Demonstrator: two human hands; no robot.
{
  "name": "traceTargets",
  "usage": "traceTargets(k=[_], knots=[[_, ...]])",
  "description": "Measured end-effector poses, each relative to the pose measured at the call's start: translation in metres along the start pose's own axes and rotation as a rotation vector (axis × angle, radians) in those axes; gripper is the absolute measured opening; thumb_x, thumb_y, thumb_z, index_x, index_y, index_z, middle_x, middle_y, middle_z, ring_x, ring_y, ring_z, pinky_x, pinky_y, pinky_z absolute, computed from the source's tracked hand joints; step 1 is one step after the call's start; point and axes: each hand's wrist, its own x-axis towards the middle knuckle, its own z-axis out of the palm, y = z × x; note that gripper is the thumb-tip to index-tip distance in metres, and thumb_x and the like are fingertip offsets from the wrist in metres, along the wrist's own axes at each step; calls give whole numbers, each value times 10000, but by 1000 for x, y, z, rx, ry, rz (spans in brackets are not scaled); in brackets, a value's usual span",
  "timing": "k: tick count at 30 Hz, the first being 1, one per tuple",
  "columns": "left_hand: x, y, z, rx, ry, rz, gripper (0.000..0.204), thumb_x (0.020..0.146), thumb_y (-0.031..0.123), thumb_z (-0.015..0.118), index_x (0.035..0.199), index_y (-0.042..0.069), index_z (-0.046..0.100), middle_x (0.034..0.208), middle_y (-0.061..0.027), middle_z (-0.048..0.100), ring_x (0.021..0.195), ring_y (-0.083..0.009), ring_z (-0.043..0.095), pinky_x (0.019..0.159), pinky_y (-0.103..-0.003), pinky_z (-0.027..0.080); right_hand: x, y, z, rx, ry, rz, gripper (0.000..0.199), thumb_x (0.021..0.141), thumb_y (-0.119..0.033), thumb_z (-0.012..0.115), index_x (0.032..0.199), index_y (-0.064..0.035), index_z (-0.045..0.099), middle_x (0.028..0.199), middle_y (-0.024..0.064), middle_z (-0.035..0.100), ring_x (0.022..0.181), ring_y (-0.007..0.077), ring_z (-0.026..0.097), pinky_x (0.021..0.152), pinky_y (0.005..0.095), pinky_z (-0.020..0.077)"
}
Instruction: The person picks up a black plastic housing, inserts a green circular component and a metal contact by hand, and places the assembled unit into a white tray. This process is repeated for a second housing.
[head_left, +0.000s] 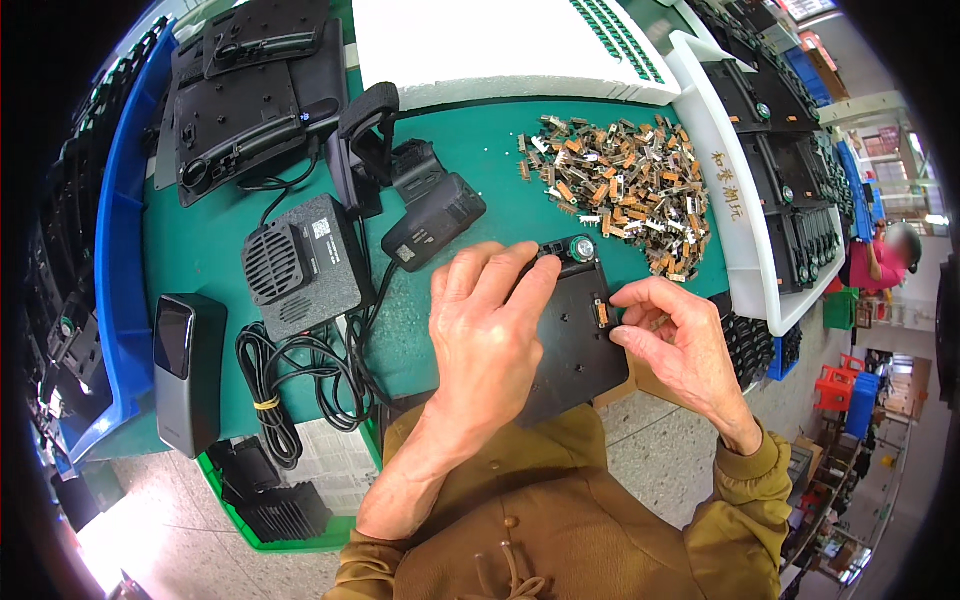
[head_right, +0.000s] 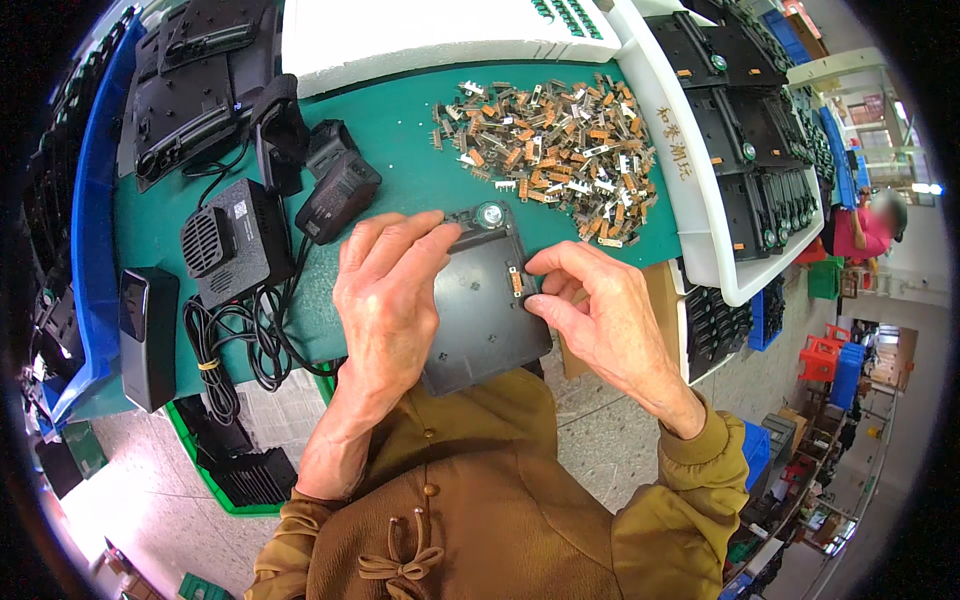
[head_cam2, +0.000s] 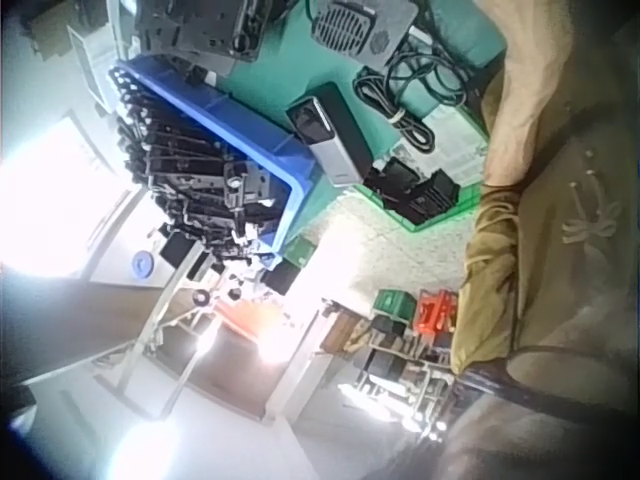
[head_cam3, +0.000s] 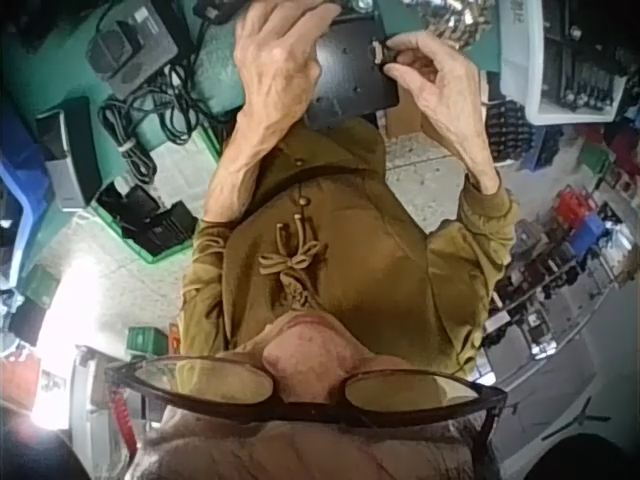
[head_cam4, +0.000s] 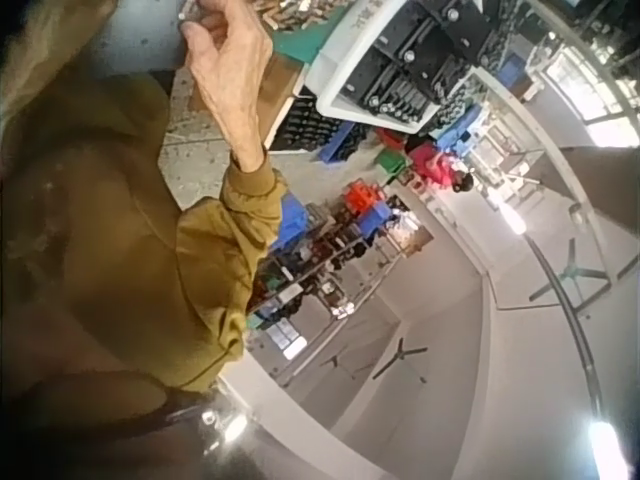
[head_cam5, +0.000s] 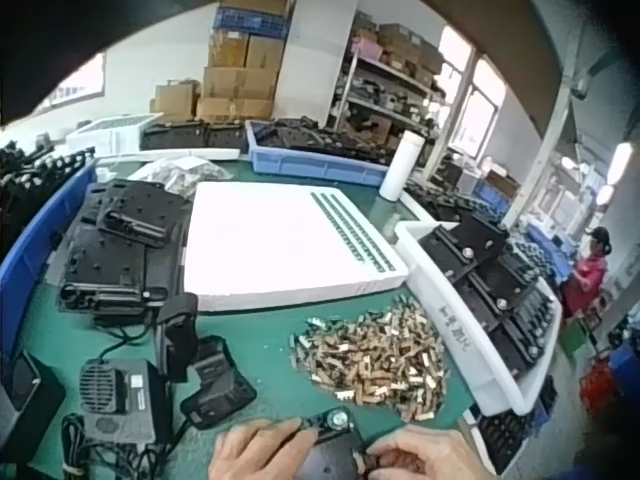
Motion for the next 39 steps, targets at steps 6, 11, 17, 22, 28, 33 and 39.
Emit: traceTargets(k=[6, 11, 17, 22, 28, 33, 39], knots=[[0, -1, 0, -23, 10, 0, 357, 650, -75, 734, 987, 41, 723, 1031, -84, 709, 942, -282, 634, 819, -370, 518, -5, 12, 2, 372, -14, 109, 276, 856, -10, 699, 1117, -9, 612, 913, 60, 658, 773, 79, 620, 636, 256, 504], [0, -2, 0, -30, 2, 1, 363, 645, -77, 739, 990, 36, 724, 1032, -86, 711, 942, -284, 634, 818, -370, 523, -3, 7, 5, 425, -36, 148, 280, 866, 10, 685, 1135, -18, 612, 893, 50, 654, 716, 56, 602, 619, 225, 484], [0, -2, -1, -29, -1, 12, 366, 645, -75, 739, 993, 37, 725, 1033, -88, 711, 938, -288, 636, 819, -370, 522, -2, 0, 7, 172, 3, 20, 199, 857, 18, 680, 1050, -22, 654, 849, 73, 637, 634, 89, 595, 567, 259, 485], [-2, -3, -2, -34, 2, 6, 377, 641, -77, 739, 1000, 37, 724, 1028, -90, 715, 938, -288, 640, 823, -367, 521, 3, -4, 2, 138, -72, 21, 172, 867, 5, 668, 1039, -6, 660, 856, 48, 658, 653, 76, 596, 603, 246, 498], [0, -1, -1, -44, 7, 8, 382, 638, -79, 742, 1004, 32, 722, 1030, -93, 716, 937, -288, 641, 823, -367, 520, -1, -2, -3, 237, -88, 143, 177, 856, 20, 665, 1033, 5, 662, 892, 22, 684, 706, 47, 610, 647, 215, 510], [-1, -6, -2, -54, 15, 1, 370, 648, -80, 742, 1001, 29, 719, 1031, -94, 716, 936, -289, 640, 822, -369, 521, -1, 4, 1, 443, -79, 191, 264, 846, 33, 683, 1099, -3, 618, 858, 23, 662, 717, 50, 605, 639, 218, 501], [6, 1, -1, -110, 7, 17, 347, 693, -71, 731, 1028, 20, 716, 1031, -105, 714, 934, -304, 633, 830, -373, 519, -8, 18, -2, 640, -56, 236, 321, 850, 42, 684, 1139, -46, 575, 847, 0, 648, 736, 56, 606, 632, 221, 485]])
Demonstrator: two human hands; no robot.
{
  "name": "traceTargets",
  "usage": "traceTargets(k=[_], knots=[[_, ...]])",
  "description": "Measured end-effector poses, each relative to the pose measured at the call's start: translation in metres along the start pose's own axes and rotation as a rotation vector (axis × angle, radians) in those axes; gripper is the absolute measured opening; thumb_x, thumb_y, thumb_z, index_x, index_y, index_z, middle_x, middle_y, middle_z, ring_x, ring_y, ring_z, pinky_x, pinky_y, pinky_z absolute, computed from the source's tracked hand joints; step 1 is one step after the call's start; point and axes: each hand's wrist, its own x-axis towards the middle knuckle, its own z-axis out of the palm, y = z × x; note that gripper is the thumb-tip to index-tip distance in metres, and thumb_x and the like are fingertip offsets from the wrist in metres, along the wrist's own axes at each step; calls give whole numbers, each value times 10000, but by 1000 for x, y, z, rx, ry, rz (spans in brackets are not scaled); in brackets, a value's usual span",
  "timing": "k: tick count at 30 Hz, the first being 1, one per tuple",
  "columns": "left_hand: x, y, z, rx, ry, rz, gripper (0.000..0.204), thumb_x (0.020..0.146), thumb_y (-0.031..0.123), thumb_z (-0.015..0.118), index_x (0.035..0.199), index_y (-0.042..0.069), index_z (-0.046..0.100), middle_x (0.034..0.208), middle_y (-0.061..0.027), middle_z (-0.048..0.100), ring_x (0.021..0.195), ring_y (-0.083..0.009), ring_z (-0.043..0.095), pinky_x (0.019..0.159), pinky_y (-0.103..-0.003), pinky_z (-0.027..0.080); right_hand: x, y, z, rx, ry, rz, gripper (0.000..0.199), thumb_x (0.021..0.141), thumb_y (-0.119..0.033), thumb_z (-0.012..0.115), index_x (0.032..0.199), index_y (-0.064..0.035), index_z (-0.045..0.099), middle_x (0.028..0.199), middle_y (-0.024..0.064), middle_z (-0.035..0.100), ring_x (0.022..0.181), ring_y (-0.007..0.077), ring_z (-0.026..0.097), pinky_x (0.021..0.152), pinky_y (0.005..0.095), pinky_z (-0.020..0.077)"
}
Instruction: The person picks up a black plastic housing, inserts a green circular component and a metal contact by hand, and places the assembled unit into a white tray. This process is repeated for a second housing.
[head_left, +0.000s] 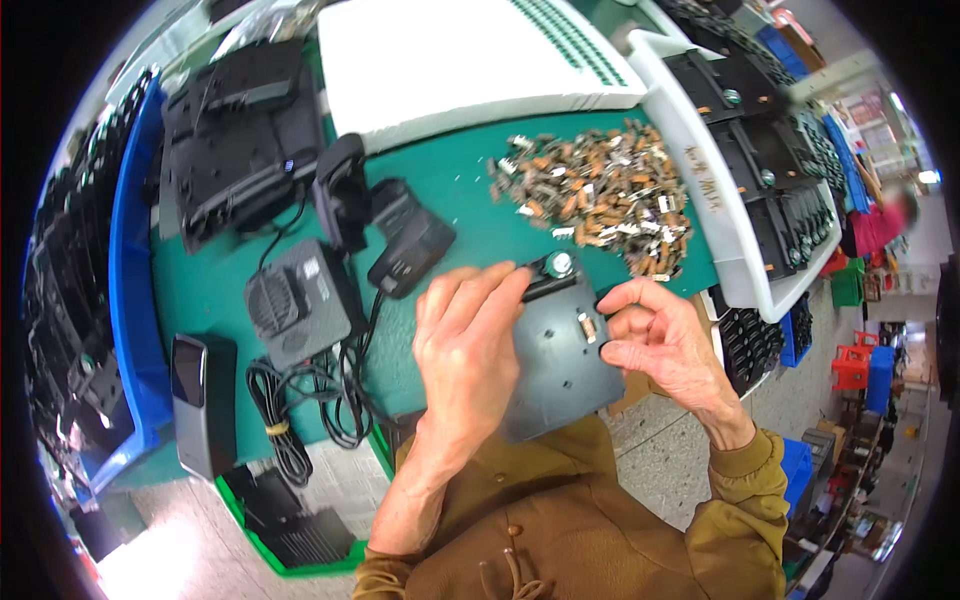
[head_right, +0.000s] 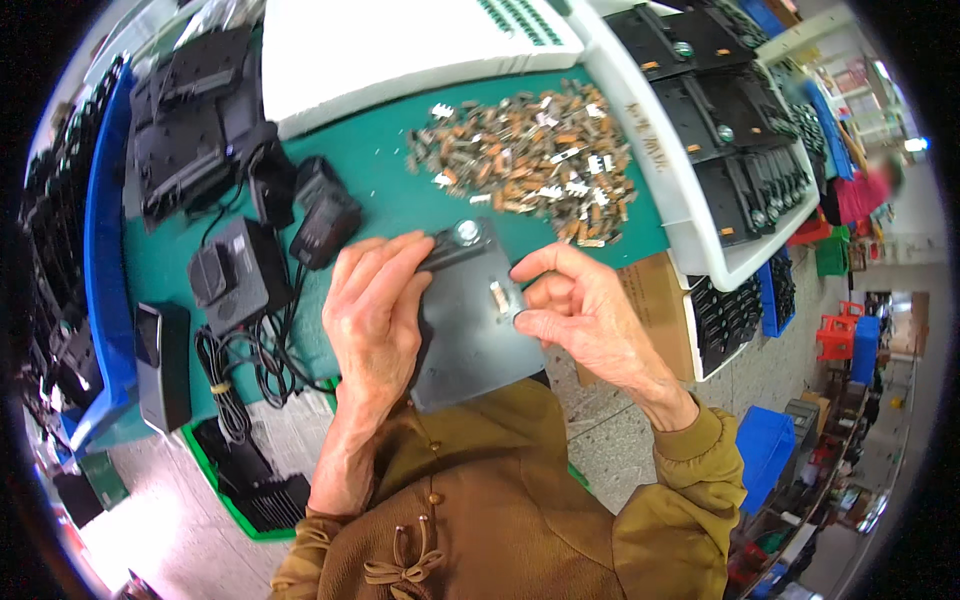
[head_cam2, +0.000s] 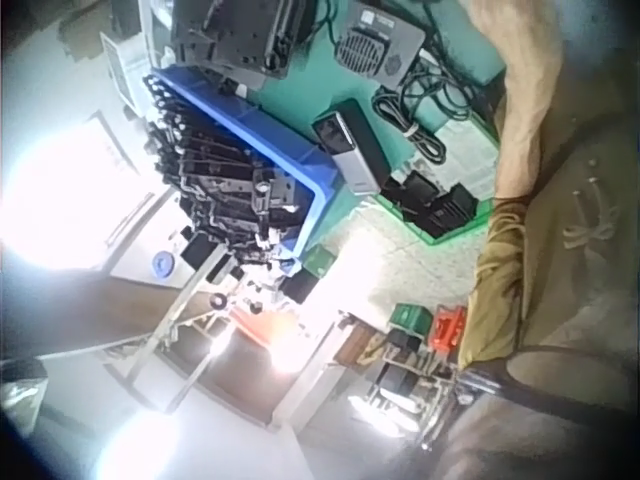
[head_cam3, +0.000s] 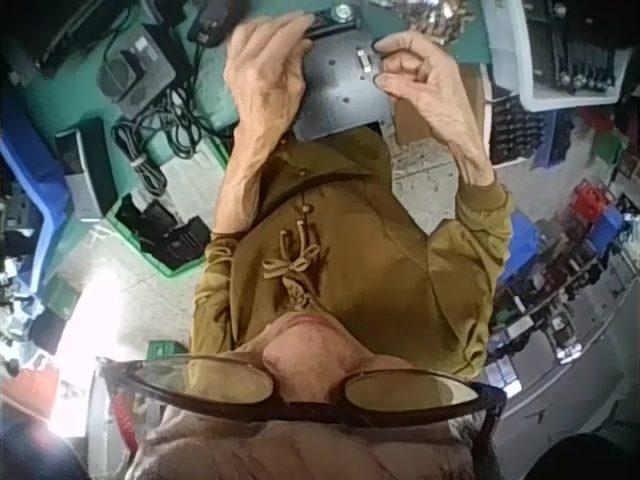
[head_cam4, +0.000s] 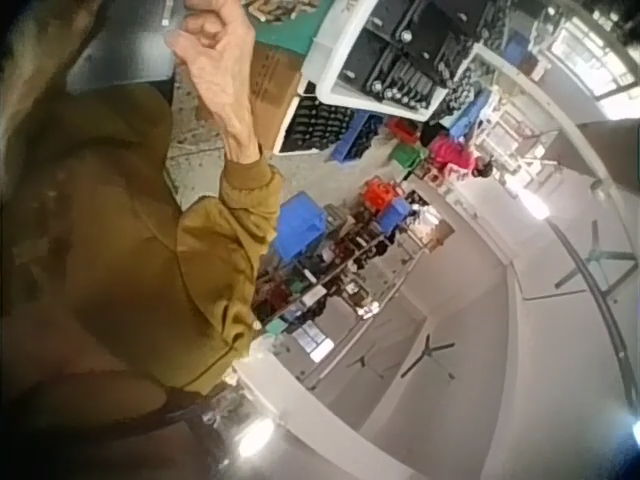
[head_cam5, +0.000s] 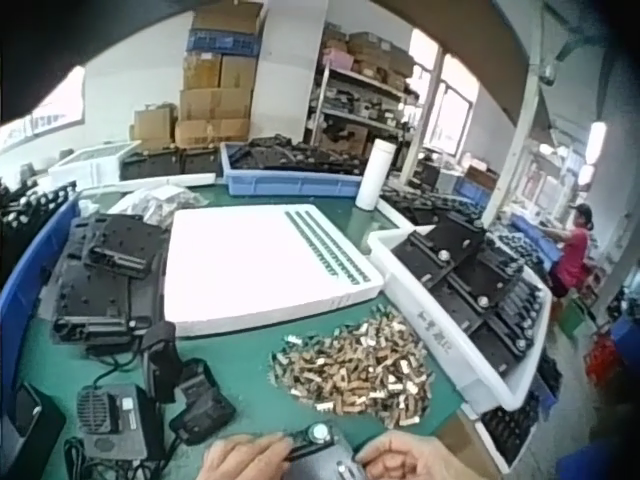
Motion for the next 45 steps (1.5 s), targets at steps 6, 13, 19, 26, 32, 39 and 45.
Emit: traceTargets(k=[6, 13, 19, 26, 32, 39, 45], knots=[[-8, 0, -13, -73, 50, -70, 301, 837, 54, 698, 1122, -39, 682, 1060, -170, 680, 1023, -310, 621, 933, -376, 476, -13, 14, -20, 204, -76, -26, 381, 813, 31, 727, 1143, -62, 560, 834, -9, 648, 722, 56, 590, 615, 208, 461], [-8, 6, -11, -100, 7, -96, 278, 888, 89, 680, 1122, -61, 671, 1007, -175, 673, 973, -344, 600, 886, -409, 480, -62, -22, -97, 345, 287, -175, 501, 797, 8, 756, 1243, -50, 536, 857, 15, 667, 724, 83, 636, 609, 210, 497], [-7, 4, -8, -77, 2, -56, 275, 899, 111, 681, 1112, -62, 673, 997, -176, 675, 954, -345, 601, 869, -411, 481, -34, -24, -185, 414, 748, -291, 649, 839, 3, 711, 1417, 18, 417, 913, 33, 660, 701, 110, 622, 609, 258, 527], [-9, 5, -9, -45, -25, -76, 268, 887, 80, 680, 1118, -55, 675, 1018, -166, 678, 963, -343, 603, 872, -408, 486, 31, -26, -242, 540, 1016, -299, 672, 825, 35, 713, 1424, -12, 412, 894, 58, 648, 714, 129, 613, 650, 317, 550], [-7, 5, -9, -37, -30, -77, 272, 839, 6, 690, 1104, -50, 680, 1023, -162, 679, 962, -335, 606, 877, -402, 490, 65, -25, -249, 547, 1192, -251, 619, 837, 58, 693, 1397, -16, 440, 884, 77, 651, 716, 134, 612, 634, 314, 567], [-8, 6, -9, -17, -41, -87, 282, 820, -13, 690, 1099, -48, 682, 1026, -156, 680, 965, -334, 607, 875, -404, 493, 83, -22, -253, 554, 1280, -233, 599, 833, 81, 680, 1382, 0, 455, 948, 112, 650, 738, 168, 627, 658, 329, 574], [-8, 5, -9, -16, -49, -94, 283, 817, -16, 689, 1098, -48, 683, 1024, -158, 680, 958, -335, 608, 870, -407, 494, 95, -18, -253, 557, 1252, -251, 581, 819, 85, 686, 1353, 3, 473, 977, 126, 651, 773, 197, 646, 695, 357, 573]])
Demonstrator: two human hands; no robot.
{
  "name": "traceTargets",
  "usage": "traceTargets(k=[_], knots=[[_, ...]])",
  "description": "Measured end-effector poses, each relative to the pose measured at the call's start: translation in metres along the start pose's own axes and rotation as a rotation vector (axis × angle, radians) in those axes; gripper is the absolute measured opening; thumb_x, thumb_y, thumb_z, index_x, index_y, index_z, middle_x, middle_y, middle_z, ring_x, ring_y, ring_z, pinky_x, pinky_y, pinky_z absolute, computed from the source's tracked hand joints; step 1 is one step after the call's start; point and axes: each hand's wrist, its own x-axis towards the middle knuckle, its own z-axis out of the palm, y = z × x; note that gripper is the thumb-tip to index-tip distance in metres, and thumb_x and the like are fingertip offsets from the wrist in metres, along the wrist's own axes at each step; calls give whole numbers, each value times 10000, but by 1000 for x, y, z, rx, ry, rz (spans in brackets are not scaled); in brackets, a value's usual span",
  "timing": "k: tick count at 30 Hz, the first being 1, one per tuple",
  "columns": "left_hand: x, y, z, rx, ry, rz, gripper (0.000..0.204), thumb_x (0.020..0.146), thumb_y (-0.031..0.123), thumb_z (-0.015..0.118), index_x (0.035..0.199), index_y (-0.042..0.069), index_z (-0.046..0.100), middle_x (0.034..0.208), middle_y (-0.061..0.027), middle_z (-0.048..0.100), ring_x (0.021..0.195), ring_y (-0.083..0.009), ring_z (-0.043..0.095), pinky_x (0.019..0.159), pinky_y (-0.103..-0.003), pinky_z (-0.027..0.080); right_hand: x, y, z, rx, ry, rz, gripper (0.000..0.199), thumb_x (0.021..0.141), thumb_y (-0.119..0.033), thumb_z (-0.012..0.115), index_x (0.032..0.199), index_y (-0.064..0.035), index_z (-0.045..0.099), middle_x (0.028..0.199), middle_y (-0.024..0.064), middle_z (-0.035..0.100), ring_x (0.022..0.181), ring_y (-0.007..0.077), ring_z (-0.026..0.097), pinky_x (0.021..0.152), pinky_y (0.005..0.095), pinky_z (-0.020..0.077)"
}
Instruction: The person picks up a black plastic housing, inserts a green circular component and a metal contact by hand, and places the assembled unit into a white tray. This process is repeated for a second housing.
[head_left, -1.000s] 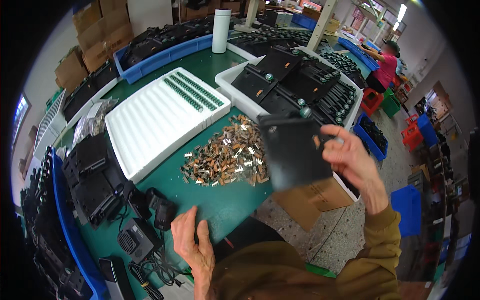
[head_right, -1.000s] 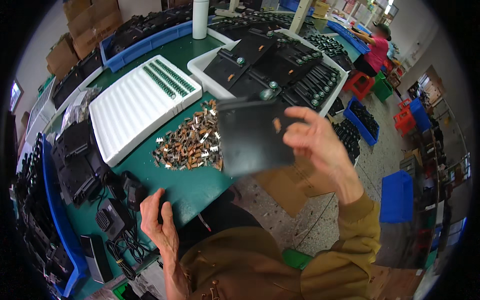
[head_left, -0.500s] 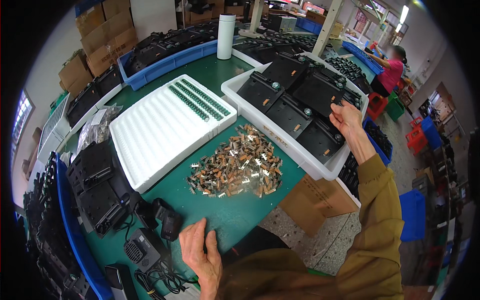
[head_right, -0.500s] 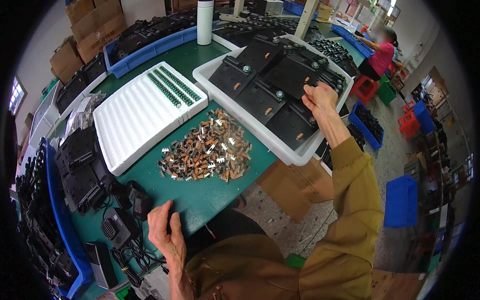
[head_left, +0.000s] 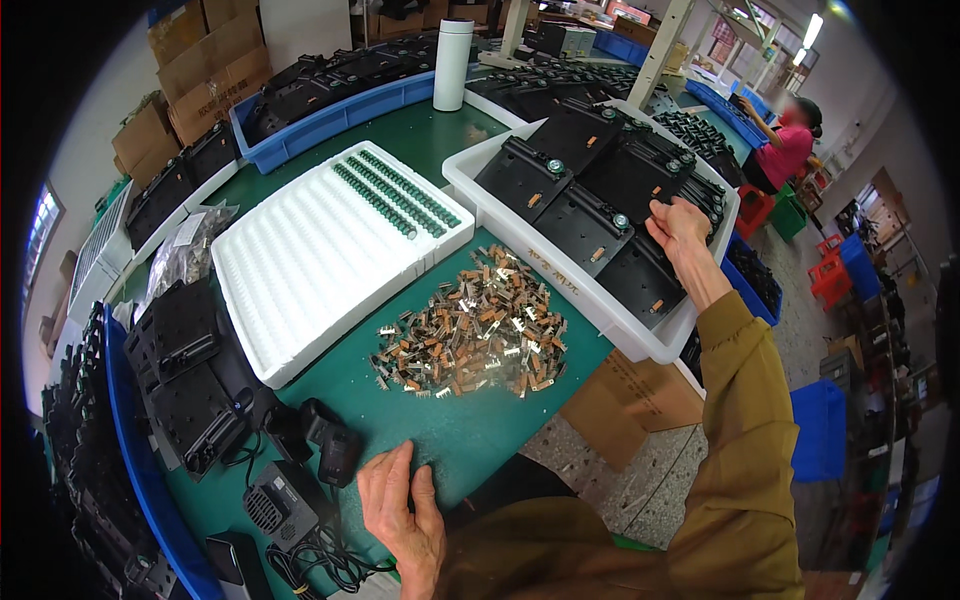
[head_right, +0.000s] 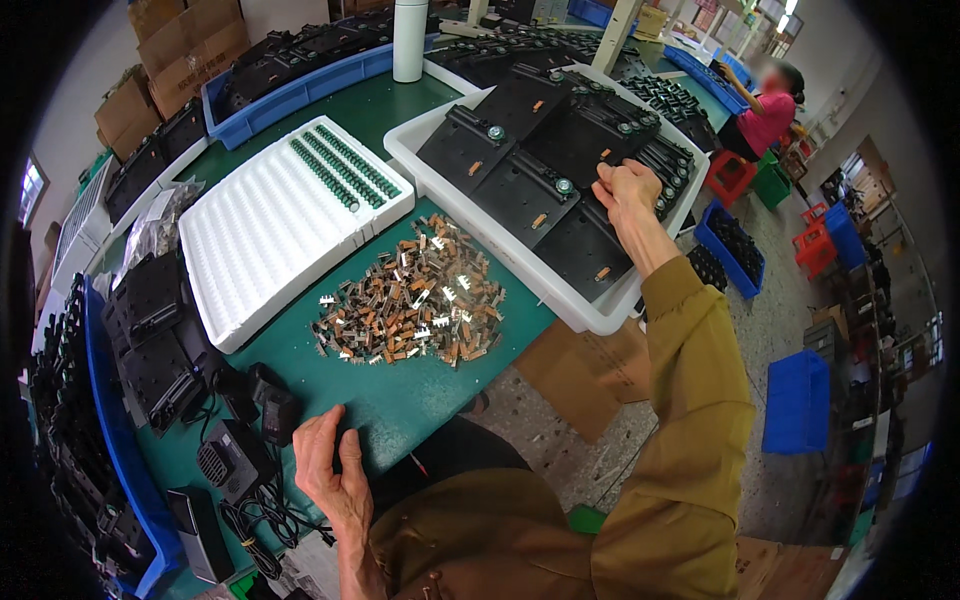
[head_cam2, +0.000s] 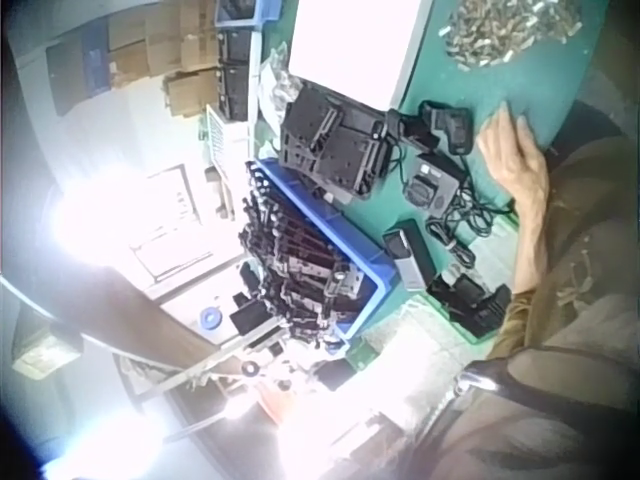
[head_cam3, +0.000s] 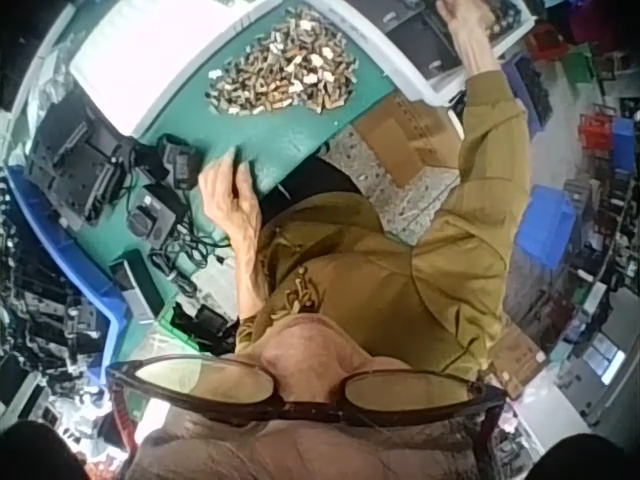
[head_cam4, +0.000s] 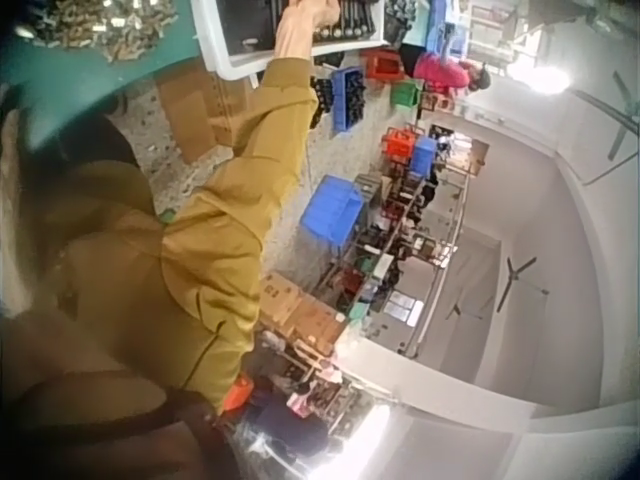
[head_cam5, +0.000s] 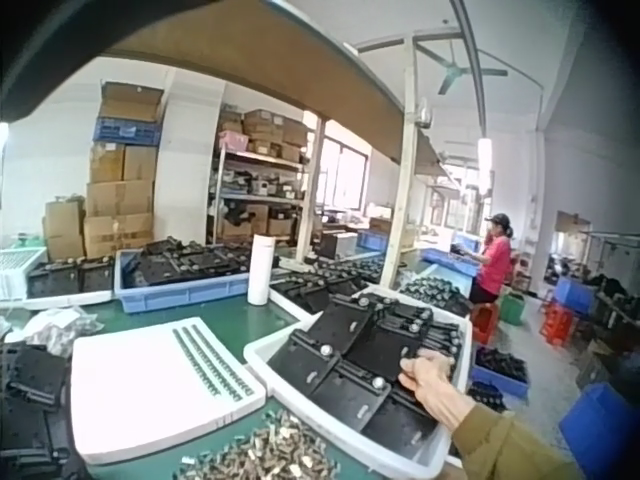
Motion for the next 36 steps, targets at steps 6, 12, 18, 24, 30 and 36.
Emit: traceTargets(k=[6, 12, 18, 24, 30, 36], knots=[[1, 1, 1, 17, -4, 5, 280, 812, -19, 689, 1091, -51, 684, 1024, -160, 683, 953, -338, 611, 867, -408, 495, 3, -2, 6, -44, -16, 9, 514, 800, 107, 706, 1273, 32, 521, 983, 137, 642, 793, 217, 657, 687, 354, 600], [1, 1, 2, 6, 2, 9, 281, 806, -25, 688, 1086, -53, 685, 1024, -159, 684, 952, -337, 612, 862, -405, 496, -3, -6, 5, -43, -43, 28, 416, 786, 100, 732, 1171, 50, 581, 947, 125, 623, 767, 213, 634, 687, 352, 620], [3, 1, -2, 0, 35, 53, 320, 753, -45, 718, 1071, -25, 685, 1001, -163, 685, 930, -347, 625, 840, -424, 505, -1, -7, -16, -124, -87, -137, 460, 787, -1, 754, 1221, -6, 603, 782, 47, 593, 634, 130, 572, 460, 261, 480], [2, 1, 6, 12, 7, 81, 332, 731, -32, 736, 1059, -5, 694, 1013, -131, 689, 952, -321, 628, 846, -409, 500, -102, -47, 6, -218, -429, -244, 392, 868, -148, 710, 1243, -71, 627, 914, -49, 617, 764, 53, 542, 648, 210, 453], [1, -5, 2, 42, 21, 77, 341, 732, -17, 738, 1067, 3, 683, 1034, -107, 687, 964, -305, 622, 865, -406, 476, -207, -32, 109, -414, -1118, -303, 301, 859, -114, 667, 1152, -50, 645, 897, -24, 641, 788, 54, 582, 654, 215, 461], [-1, -5, 7, 7, 4, 128, 342, 745, 36, 747, 1077, 1, 673, 1061, -96, 678, 981, -288, 612, 884, -427, 469, -252, 1, 201, -458, -1388, -347, 272, 893, -143, 661, 1140, -31, 638, 899, -13, 659, 802, 63, 601, 671, 225, 483]])
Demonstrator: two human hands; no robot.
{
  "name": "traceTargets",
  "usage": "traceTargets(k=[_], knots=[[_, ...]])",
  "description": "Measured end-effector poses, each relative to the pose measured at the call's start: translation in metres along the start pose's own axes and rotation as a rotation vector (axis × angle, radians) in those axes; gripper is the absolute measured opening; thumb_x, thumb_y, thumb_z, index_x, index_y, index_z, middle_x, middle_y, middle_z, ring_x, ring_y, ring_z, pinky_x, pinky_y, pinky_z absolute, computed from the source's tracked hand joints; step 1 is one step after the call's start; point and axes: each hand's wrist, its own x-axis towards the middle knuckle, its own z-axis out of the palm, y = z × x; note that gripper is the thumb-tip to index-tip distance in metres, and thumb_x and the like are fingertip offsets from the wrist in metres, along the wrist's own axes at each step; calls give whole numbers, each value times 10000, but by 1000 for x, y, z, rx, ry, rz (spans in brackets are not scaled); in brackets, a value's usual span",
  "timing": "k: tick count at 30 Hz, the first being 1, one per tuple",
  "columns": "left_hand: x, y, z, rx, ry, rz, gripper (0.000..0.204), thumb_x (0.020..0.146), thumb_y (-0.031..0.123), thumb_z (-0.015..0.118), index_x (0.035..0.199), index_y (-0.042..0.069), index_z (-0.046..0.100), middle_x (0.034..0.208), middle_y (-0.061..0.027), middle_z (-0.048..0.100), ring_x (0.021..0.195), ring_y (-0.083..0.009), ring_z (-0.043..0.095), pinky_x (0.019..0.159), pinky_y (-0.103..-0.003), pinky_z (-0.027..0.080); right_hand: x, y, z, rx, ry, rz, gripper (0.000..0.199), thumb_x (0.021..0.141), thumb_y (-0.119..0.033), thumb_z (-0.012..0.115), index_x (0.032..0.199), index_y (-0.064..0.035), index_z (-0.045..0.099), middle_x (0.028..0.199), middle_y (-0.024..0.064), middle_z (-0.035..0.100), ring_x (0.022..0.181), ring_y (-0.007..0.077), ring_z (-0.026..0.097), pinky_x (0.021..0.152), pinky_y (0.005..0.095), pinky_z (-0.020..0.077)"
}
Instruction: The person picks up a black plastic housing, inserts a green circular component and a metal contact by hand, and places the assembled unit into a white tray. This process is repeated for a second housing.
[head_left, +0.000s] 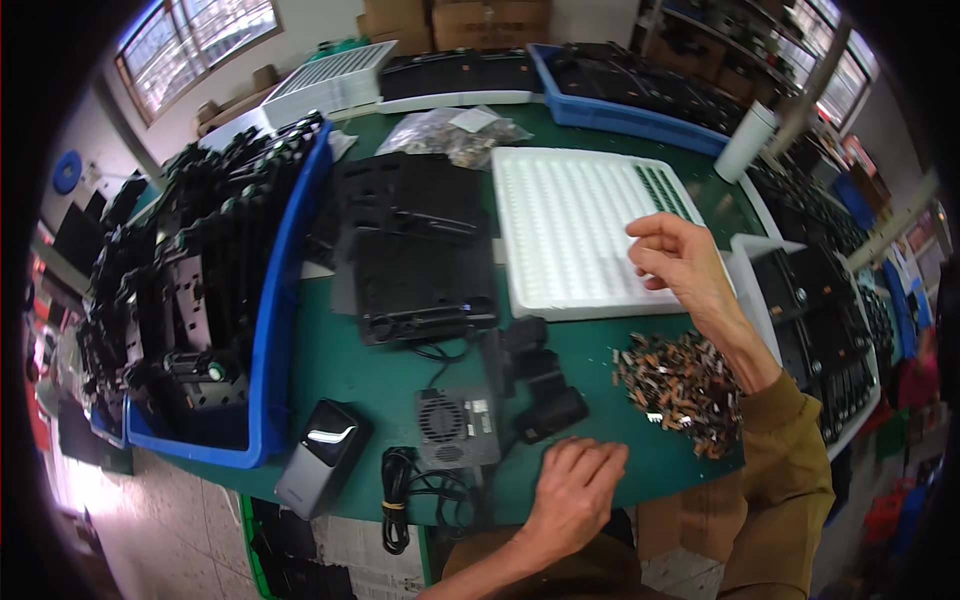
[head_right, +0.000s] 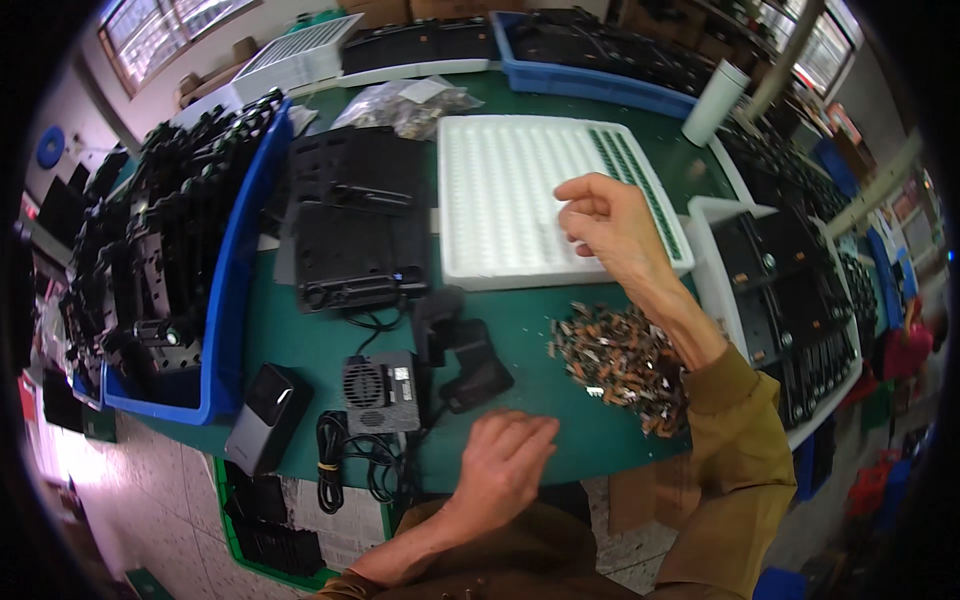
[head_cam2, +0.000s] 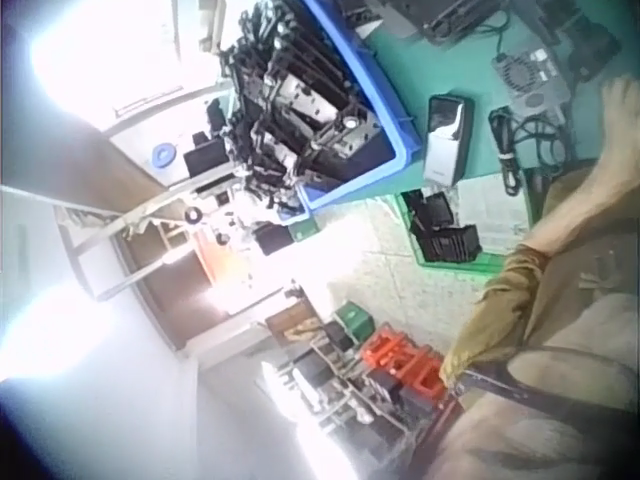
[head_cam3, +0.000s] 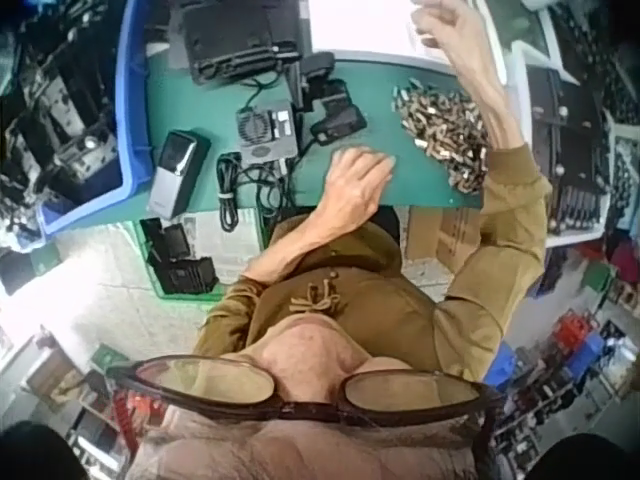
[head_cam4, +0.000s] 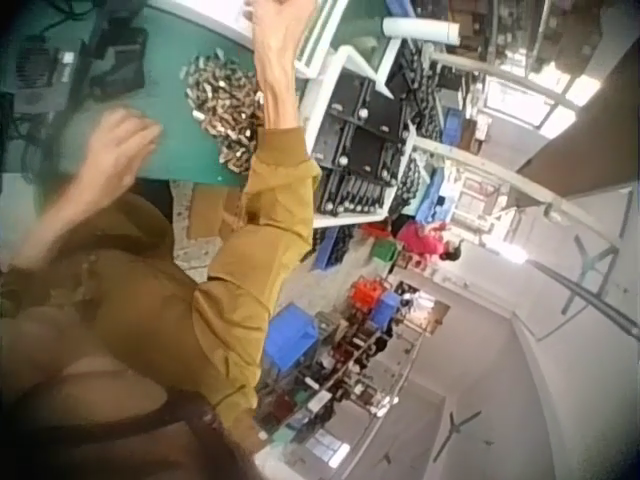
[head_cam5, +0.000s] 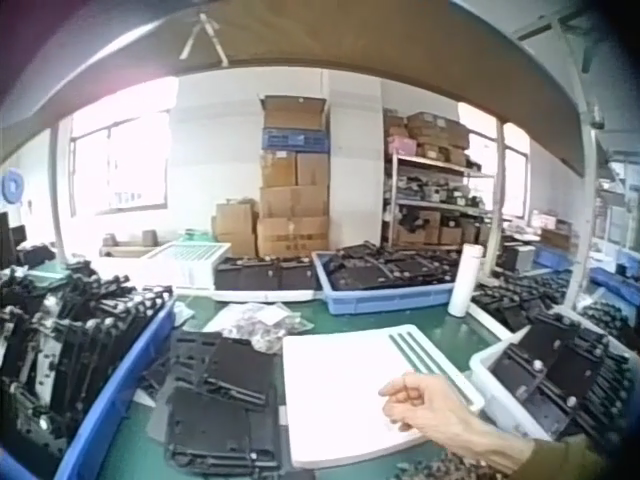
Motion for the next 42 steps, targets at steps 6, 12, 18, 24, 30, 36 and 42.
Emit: traceTargets(k=[6, 12, 18, 24, 30, 36, 42], knots=[[-5, -1, 0, -14, 24, -27, 344, 758, 49, 741, 1093, 10, 674, 1066, -90, 666, 1004, -276, 606, 916, -429, 463, 78, -12, 93, -201, -225, -260, 345, 831, -125, 702, 1139, 16, 638, 946, 45, 672, 845, 122, 636, 738, 262, 526], [-8, -3, 2, -52, 5, -32, 332, 769, 52, 728, 1095, 15, 677, 1069, -82, 658, 1021, -260, 594, 949, -432, 450, 103, -18, 153, -555, -136, -601, 415, 755, -162, 747, 1134, -9, 672, 1047, 173, 685, 991, 345, 662, 867, 418, 527], [-4, -3, -1, -80, 17, -24, 340, 751, 34, 726, 1087, 13, 677, 1068, -83, 659, 996, -264, 595, 937, -444, 451, 111, -9, 169, -652, -109, -807, 390, 740, -129, 739, 1101, 0, 668, 953, 188, 643, 953, 372, 637, 837, 465, 516], [-1, -4, -3, -73, 17, -6, 334, 725, 19, 734, 1054, 13, 681, 1035, -77, 664, 948, -260, 606, 903, -454, 463, 102, -18, 162, -448, -60, -705, 467, 694, -191, 724, 1100, 32, 669, 935, 226, 657, 914, 384, 651, 834, 451, 523], [3, 1, -6, -100, 50, 0, 391, 713, -42, 741, 1095, -10, 667, 1052, -111, 675, 941, -305, 620, 867, -421, 486, 40, -60, 102, 310, -91, -346, 576, 821, -200, 762, 1261, 120, 573, 965, 78, 689, 840, 130, 663, 734, 256, 536], [1, 2, -10, -174, 293, 10, 550, 697, -50, 785, 1214, -49, 597, 1186, -213, 613, 1058, -373, 602, 916, -422, 500, -97, -77, 19, 701, -102, 80, 652, 859, -238, 718, 1412, -26, 443, 1098, 71, 662, 945, 177, 660, 803, 387, 557], [-1, 31, -21, -153, 317, 79, 833, 670, -14, 821, 1404, -48, 429, 1368, -259, 515, 1216, -393, 545, 990, -446, 470, -196, -54, -1, 840, -88, 415, 522, 938, -134, 578, 1425, -67, 400, 1188, 104, 643, 913, 200, 712, 713, 402, 638]])
